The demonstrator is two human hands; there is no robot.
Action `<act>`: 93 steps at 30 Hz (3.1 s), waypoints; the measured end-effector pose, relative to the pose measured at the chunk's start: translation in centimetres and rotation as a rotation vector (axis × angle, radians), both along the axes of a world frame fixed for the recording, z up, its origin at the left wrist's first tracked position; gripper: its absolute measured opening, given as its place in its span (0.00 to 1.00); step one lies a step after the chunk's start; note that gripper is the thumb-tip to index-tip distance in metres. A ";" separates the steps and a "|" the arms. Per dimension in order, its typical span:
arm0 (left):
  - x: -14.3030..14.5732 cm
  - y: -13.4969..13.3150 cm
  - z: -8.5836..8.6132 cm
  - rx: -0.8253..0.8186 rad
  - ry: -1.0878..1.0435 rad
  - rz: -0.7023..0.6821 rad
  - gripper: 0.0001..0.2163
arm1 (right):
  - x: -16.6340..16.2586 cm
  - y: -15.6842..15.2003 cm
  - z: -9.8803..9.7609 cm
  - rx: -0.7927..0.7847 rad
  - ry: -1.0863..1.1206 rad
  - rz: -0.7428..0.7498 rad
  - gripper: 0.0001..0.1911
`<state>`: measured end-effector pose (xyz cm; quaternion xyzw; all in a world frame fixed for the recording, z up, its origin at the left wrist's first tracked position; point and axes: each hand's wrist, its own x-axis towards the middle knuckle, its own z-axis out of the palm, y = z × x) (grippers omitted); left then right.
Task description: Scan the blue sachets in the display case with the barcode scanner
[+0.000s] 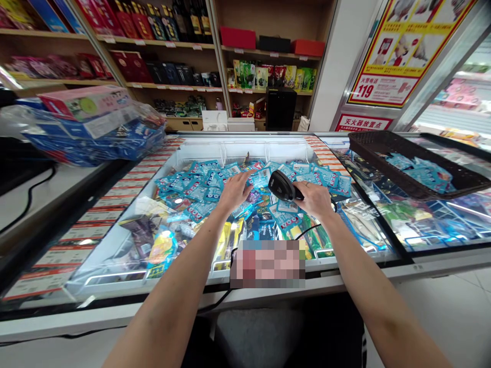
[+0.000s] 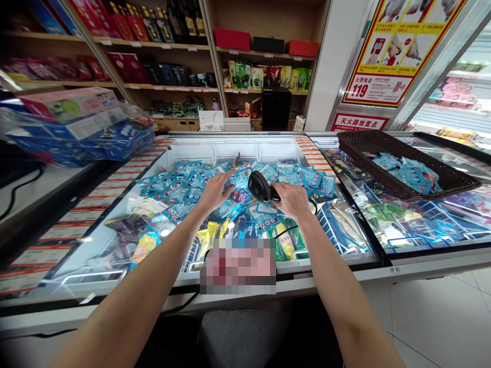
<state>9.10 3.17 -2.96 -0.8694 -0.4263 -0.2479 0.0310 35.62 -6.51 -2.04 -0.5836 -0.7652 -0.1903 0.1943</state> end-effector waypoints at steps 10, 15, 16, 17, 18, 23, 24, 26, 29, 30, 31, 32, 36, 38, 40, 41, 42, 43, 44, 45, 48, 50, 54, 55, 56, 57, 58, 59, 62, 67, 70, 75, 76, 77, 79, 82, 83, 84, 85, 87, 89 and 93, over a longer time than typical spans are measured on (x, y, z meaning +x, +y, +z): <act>0.0 -1.4 0.5 0.186 -0.157 0.456 0.23 | 0.4 0.1 -0.2 0.000 0.014 -0.022 0.16; -0.1 -1.2 0.3 0.160 -0.183 0.460 0.17 | 0.5 0.1 -0.2 0.000 0.013 -0.053 0.17; -0.2 -1.1 0.2 0.148 -0.173 0.453 0.15 | 0.5 0.1 -0.2 0.003 0.016 -0.063 0.17; -0.2 -1.0 0.1 0.141 -0.164 0.448 0.14 | 0.6 0.1 -0.2 0.008 0.020 -0.070 0.17; -0.2 -0.8 0.0 0.141 -0.158 0.445 0.14 | 0.6 0.1 -0.2 0.014 0.025 -0.075 0.17; 0.0 -0.7 -0.2 0.243 -0.161 0.424 0.15 | 0.7 0.2 -0.2 0.021 0.026 -0.080 0.16; 0.1 -0.8 -0.2 0.265 -0.163 0.401 0.15 | 0.7 0.2 -0.2 0.020 0.021 -0.082 0.16; 0.2 -0.9 0.0 0.298 -0.159 0.325 0.15 | 0.6 0.2 -0.1 0.019 0.013 -0.087 0.16; 0.2 -0.9 0.1 0.329 -0.119 0.173 0.13 | 0.4 0.2 -0.1 0.021 0.005 -0.089 0.16; 0.1 -0.9 0.1 0.333 -0.097 0.119 0.12 | 0.3 0.2 -0.1 0.023 0.003 -0.090 0.16; 0.1 -0.9 0.0 0.334 -0.074 0.064 0.11 | 0.3 0.2 0.0 0.024 0.002 -0.093 0.16; 0.0 -0.9 0.0 0.329 -0.049 0.006 0.11 | 0.2 0.1 0.0 0.023 0.000 -0.096 0.16; -0.3 -0.9 -0.2 0.285 0.036 -0.191 0.11 | 0.1 0.1 0.0 0.005 -0.007 -0.108 0.16; -0.2 -1.1 -0.1 0.247 0.071 -0.226 0.12 | 0.1 0.2 -0.1 -0.002 -0.007 -0.106 0.17; 0.1 -1.5 0.2 0.185 0.102 -0.227 0.15 | 0.0 0.2 -0.1 -0.002 -0.004 -0.103 0.17; 0.3 -1.8 0.4 0.144 0.111 -0.221 0.16 | 0.0 0.2 -0.1 -0.001 -0.003 -0.102 0.17; 0.6 -2.1 0.6 0.097 0.111 -0.215 0.17 | 0.0 0.2 -0.2 -0.001 -0.003 -0.104 0.17; 1.0 -2.5 0.8 0.048 0.103 -0.215 0.18 | -0.1 0.2 -0.2 -0.002 -0.003 -0.106 0.17; 1.3 -2.8 1.0 -0.002 0.093 -0.206 0.19 | -0.1 0.3 -0.2 -0.005 -0.005 -0.110 0.17; 1.7 -3.2 1.1 -0.051 0.089 -0.192 0.20 | -0.1 0.3 -0.2 -0.008 -0.006 -0.114 0.18; 2.6 -4.1 1.0 -0.151 0.097 -0.177 0.25 | -0.1 0.3 -0.3 -0.015 -0.011 -0.126 0.19; 2.9 -4.4 0.9 -0.177 0.098 -0.184 0.27 | -0.1 0.3 -0.3 -0.016 -0.015 -0.129 0.18; 3.1 -4.4 0.7 -0.269 0.094 -0.197 0.27 | 0.0 0.3 -0.4 -0.006 -0.025 -0.126 0.18; 3.0 -4.2 0.7 -0.302 0.090 -0.200 0.27 | 0.0 0.3 -0.5 -0.003 -0.026 -0.126 0.17; 2.9 -4.0 0.7 -0.335 0.082 -0.204 0.26 | 0.0 0.3 -0.5 -0.001 -0.026 -0.128 0.17; 2.7 -3.7 0.6 -0.361 0.065 -0.205 0.24 | 0.0 0.3 -0.5 0.002 -0.025 -0.130 0.17; 2.6 -3.4 0.5 -0.381 0.042 -0.203 0.23 | 0.0 0.3 -0.6 0.003 -0.025 -0.131 0.17; 2.4 -3.1 0.4 -0.398 0.013 -0.200 0.21 | 0.0 0.4 -0.6 0.005 -0.024 -0.131 0.17; 1.9 -2.3 0.0 -0.453 -0.096 -0.208 0.17 | 0.0 0.4 -0.7 0.010 -0.018 -0.124 0.17; 1.9 -2.5 -0.2 -0.403 -0.134 -0.182 0.23 | 0.0 0.5 -0.8 0.012 -0.017 -0.117 0.17; 1.9 -3.0 0.1 -0.313 0.013 -0.191 0.31 | 0.0 0.5 -0.8 0.017 -0.021 -0.118 0.16; 1.3 -2.9 0.8 -0.323 0.107 -0.234 0.31 | 0.0 0.4 -0.8 0.010 -0.015 -0.119 0.17; 1.0 -2.8 0.9 -0.344 0.089 -0.226 0.31 | 0.0 0.4 -0.8 0.011 -0.013 -0.119 0.17; 0.7 -2.7 1.0 -0.369 0.064 -0.210 0.31 | 0.0 0.5 -0.9 0.013 -0.010 -0.119 0.17; 0.1 -2.5 1.2 -0.429 0.010 -0.169 0.31 | 0.1 0.5 -0.9 0.017 -0.005 -0.119 0.17; -0.7 -2.2 1.3 -0.501 -0.047 -0.147 0.30 | 0.1 0.5 -0.9 0.010 -0.002 -0.123 0.17; -0.9 -2.1 1.2 -0.507 -0.065 -0.151 0.29 | 0.1 0.5 -0.9 0.005 -0.003 -0.127 0.17; -1.0 -2.0 1.2 -0.503 -0.083 -0.158 0.28 | 0.0 0.5 -0.8 0.000 -0.004 -0.134 0.17; -1.0 -1.9 1.2 -0.489 -0.100 -0.165 0.27 | 0.0 0.5 -0.8 -0.004 -0.005 -0.142 0.17; -0.9 -1.8 1.2 -0.446 -0.125 -0.176 0.25 | -0.1 0.5 -0.7 -0.010 -0.005 -0.159 0.16; -0.7 -1.9 1.3 -0.393 -0.141 -0.185 0.23 | -0.2 0.4 -0.6 -0.015 -0.005 -0.170 0.15; -0.6 -1.6 1.6 -0.234 -0.227 -0.120 0.20 | -0.2 0.4 -0.5 -0.014 -0.005 -0.162 0.16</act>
